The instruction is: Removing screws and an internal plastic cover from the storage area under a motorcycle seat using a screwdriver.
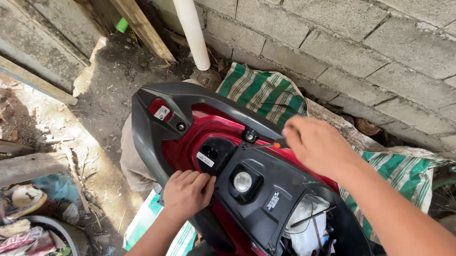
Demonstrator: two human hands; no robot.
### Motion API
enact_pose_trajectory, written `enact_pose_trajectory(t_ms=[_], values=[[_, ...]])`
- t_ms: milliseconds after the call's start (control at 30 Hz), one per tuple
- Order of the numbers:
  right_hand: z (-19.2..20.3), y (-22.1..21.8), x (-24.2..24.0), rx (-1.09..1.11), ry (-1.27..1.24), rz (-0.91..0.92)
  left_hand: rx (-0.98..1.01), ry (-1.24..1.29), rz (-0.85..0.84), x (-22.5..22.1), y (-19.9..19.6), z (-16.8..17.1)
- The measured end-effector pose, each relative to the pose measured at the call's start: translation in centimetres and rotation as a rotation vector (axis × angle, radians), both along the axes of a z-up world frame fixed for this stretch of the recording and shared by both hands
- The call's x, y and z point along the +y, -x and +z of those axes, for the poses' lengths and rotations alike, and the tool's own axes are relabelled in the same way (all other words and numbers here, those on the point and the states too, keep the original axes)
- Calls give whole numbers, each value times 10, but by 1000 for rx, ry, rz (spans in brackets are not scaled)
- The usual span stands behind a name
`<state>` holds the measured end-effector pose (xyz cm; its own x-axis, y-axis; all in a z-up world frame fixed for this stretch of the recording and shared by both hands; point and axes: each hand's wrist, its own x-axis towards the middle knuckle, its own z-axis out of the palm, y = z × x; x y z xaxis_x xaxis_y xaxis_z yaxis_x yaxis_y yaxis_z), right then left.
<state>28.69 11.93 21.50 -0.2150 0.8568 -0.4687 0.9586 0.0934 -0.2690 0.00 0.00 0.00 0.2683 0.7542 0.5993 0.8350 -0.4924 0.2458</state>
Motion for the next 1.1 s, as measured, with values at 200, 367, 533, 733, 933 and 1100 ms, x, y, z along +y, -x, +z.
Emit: enact_pose_trajectory(t_ms=[200,367,533,733,933,1100], values=[[-29,-10,-22,206,-249,-75,44,-65,99,-2,-3,-27],[-10,8,-39,154,-237,-128,60,-66,140,-7,-4,-31],[-36,-3,-35,22,-391,-51,75,-31,146,-9,-5,-30],[-25,4,-50,114,-461,43,69,-34,149,-7,-4,-28],[-55,-7,-49,131,-584,16,35,-35,127,-9,1,-43],[-42,2,-65,178,-595,47,102,7,85,-8,4,-53]])
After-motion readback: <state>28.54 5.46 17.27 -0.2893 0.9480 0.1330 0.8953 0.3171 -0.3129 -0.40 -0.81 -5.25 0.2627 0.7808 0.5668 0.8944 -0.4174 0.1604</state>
